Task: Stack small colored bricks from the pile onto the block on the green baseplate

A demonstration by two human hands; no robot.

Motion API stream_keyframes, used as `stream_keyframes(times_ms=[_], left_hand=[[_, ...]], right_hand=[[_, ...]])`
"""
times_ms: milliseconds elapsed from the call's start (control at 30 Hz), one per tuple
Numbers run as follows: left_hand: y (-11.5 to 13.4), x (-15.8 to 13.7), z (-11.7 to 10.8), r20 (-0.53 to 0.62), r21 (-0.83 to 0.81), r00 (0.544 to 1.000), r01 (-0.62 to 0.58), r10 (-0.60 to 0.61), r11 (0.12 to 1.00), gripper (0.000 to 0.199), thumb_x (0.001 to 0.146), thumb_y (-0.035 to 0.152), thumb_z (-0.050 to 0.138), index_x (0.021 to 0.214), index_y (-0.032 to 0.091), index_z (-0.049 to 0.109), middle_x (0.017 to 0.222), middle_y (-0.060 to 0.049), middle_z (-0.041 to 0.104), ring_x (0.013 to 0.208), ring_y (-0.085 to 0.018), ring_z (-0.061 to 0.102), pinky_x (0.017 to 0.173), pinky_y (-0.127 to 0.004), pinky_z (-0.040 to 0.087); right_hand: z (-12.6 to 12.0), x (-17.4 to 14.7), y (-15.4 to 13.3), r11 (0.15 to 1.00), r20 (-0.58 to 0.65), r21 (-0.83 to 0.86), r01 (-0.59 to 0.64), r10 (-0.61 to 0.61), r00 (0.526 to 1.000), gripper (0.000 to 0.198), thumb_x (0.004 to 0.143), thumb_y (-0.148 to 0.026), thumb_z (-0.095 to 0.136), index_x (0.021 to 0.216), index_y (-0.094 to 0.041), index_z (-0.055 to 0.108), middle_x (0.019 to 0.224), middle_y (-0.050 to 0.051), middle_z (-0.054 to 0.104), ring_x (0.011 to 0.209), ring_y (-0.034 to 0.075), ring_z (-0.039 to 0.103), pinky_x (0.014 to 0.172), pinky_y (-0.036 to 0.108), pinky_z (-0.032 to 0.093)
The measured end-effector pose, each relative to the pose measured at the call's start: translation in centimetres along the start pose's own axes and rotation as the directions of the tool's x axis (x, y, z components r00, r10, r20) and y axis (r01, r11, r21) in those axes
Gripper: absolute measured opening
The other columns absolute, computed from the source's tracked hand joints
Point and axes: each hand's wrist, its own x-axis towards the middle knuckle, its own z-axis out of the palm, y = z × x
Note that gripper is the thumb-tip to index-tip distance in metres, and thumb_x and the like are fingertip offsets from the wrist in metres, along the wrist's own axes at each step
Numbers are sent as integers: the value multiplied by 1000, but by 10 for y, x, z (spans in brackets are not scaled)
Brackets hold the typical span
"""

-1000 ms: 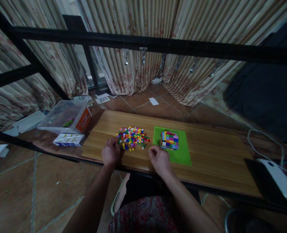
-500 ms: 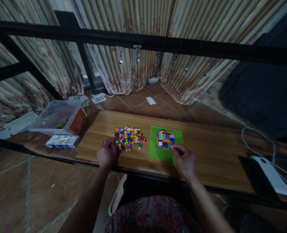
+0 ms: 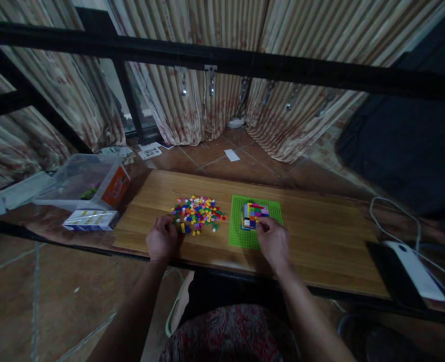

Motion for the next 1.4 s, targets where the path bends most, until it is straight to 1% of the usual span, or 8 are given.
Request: stream_keyframes(times_ms=[167, 400, 600, 733, 867, 1100, 1267, 1400], left_hand=[[0, 0, 0, -3, -9, 1000, 14, -14, 1000, 18, 83, 23, 48, 89, 21, 64, 92, -4, 68, 79, -19, 63, 64, -27, 40], [1, 0, 0, 10, -1, 1000, 11, -11, 1000, 18, 84, 23, 47, 89, 20, 64, 91, -5, 68, 81, -19, 63, 65, -27, 40], [4, 0, -3, 14, -3, 1000, 21, -21, 1000, 18, 83, 22, 47, 88, 20, 64, 91, -5, 68, 82, -20, 63, 66, -28, 41], [5, 0, -4, 21, -5, 999, 30, -30, 1000, 17, 83, 21, 48, 89, 20, 64, 92, -5, 68, 82, -20, 63, 66, -28, 41], [4, -1, -3, 17, 13, 1000, 14, -14, 1000, 18, 83, 21, 48, 90, 20, 65, 91, -5, 68, 81, -19, 63, 65, -27, 41], [2, -1, -1, 9, 12, 1000, 3, -3, 1000, 17, 83, 21, 49, 89, 20, 64, 90, -5, 68, 82, -19, 63, 67, -27, 42], [2, -1, -1, 5, 12, 1000, 8, -8, 1000, 17, 84, 22, 48, 89, 20, 64, 91, -5, 68, 82, -19, 63, 67, -27, 42], [3, -2, -1, 15, 5, 1000, 22, -22, 1000, 18, 84, 22, 48, 90, 21, 65, 93, -5, 68, 83, -19, 64, 68, -27, 42]], right_hand=[[1, 6, 0, 999, 34, -8, -50, 50, 998, 24, 81, -29, 50, 87, -17, 70, 84, 10, 73, 72, 23, 67, 70, 34, 49], [0, 9, 9, 992, 76, 112, -52, 44, 996, 22, 82, -31, 52, 88, -19, 69, 87, 8, 74, 77, 22, 68, 74, 33, 50], [4, 8, 19, 974, 53, 208, -94, 84, 995, 24, 81, -37, 55, 89, -19, 70, 89, 9, 74, 78, 22, 68, 74, 34, 51], [6, 9, 19, 953, 32, 271, -138, 134, 990, 25, 78, -38, 59, 86, -18, 70, 87, 10, 74, 76, 22, 68, 72, 34, 51], [6, 10, 15, 937, 13, 307, -164, 169, 986, 24, 76, -38, 61, 82, -17, 70, 83, 9, 74, 73, 21, 68, 68, 32, 50], [9, 14, 16, 901, 15, 383, -204, 214, 977, 24, 70, -40, 66, 75, -17, 69, 77, 8, 73, 69, 20, 67, 67, 32, 50], [11, 19, 20, 862, 28, 433, -263, 279, 960, 27, 63, -42, 72, 71, -16, 68, 70, 8, 71, 63, 19, 64, 60, 31, 49], [12, 22, 23, 839, 38, 455, -299, 317, 948, 27, 59, -40, 75, 68, -17, 67, 68, 6, 70, 60, 18, 63, 59, 31, 48]])
